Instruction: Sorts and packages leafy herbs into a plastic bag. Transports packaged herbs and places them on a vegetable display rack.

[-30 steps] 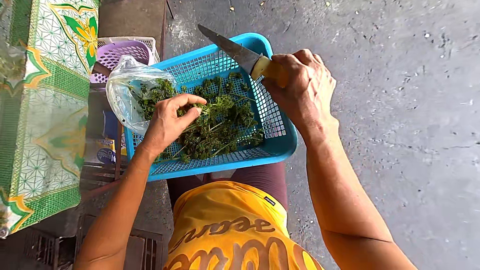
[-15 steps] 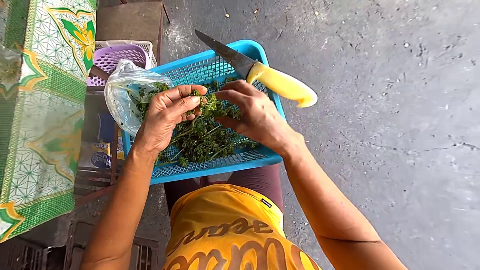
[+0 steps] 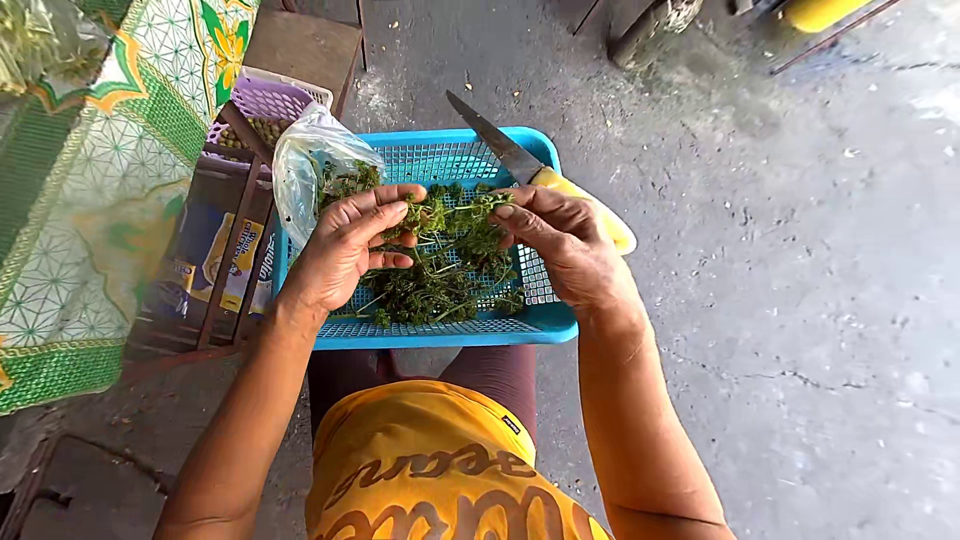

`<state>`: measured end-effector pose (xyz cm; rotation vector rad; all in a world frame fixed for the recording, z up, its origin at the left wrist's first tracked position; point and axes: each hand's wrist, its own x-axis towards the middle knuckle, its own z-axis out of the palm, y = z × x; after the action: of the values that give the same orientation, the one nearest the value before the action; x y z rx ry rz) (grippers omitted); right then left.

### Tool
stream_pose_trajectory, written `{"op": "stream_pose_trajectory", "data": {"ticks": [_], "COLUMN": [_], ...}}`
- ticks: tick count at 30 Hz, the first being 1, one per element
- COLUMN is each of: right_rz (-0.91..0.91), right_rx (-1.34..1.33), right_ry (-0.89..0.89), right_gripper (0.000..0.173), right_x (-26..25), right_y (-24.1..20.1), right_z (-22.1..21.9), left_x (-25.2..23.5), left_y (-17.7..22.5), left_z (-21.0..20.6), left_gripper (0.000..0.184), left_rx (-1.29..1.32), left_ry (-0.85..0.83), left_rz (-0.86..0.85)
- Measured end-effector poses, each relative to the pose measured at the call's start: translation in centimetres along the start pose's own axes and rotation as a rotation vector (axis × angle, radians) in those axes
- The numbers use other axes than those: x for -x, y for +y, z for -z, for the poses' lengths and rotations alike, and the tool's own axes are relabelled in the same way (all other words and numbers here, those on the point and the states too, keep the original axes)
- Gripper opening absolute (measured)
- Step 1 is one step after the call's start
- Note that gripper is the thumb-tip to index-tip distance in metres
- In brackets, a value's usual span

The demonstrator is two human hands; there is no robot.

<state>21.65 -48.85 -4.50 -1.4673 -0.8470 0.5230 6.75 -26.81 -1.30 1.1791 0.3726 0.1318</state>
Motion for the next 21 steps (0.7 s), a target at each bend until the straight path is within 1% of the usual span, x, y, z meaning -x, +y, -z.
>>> {"op": "stream_pose_trajectory", "data": {"ticks": [5, 8, 11, 16, 19, 21], "right_rz": [0.038, 0.034, 0.020, 0.036, 0.052, 0.061], "right_rx": [-0.142, -0.156, -0.169, -0.215, -0.215, -0.204], "right_ry": [0.009, 0.045, 0.065, 0.065, 0.078, 0.090], "right_gripper": [0.019, 0.018, 0.017, 0.017, 0.019, 0.020], "right_x": [0.1, 0.3, 0.8, 1.4, 1.8, 2.1], "right_y": [-1.3, -1.2, -1.2, -1.4, -1.5, -1.6], "right_z": [0.3, 0.2, 0.0, 0.2, 0.9, 1.5], "left_x": [1.2, 1.7, 2.0, 1.6, 1.4, 1.3], "left_y": [-0.1, -0.3, -0.5, -1.0, -1.2, -1.2], "left_z": [0.0, 0.1, -0.1, -0.8, -1.0, -0.9], "left_gripper": [0.031, 0.032, 0.029, 0.030, 0.031, 0.031], "left_rx": [0.009, 0.006, 0.016, 0.029, -0.040, -0.223], "left_ry": [-0.039, -0.075, -0.106, -0.109, -0.109, -0.107], "left_rz": [-0.038, -0.072, -0.074, -0.064, -0.065, -0.098]}}
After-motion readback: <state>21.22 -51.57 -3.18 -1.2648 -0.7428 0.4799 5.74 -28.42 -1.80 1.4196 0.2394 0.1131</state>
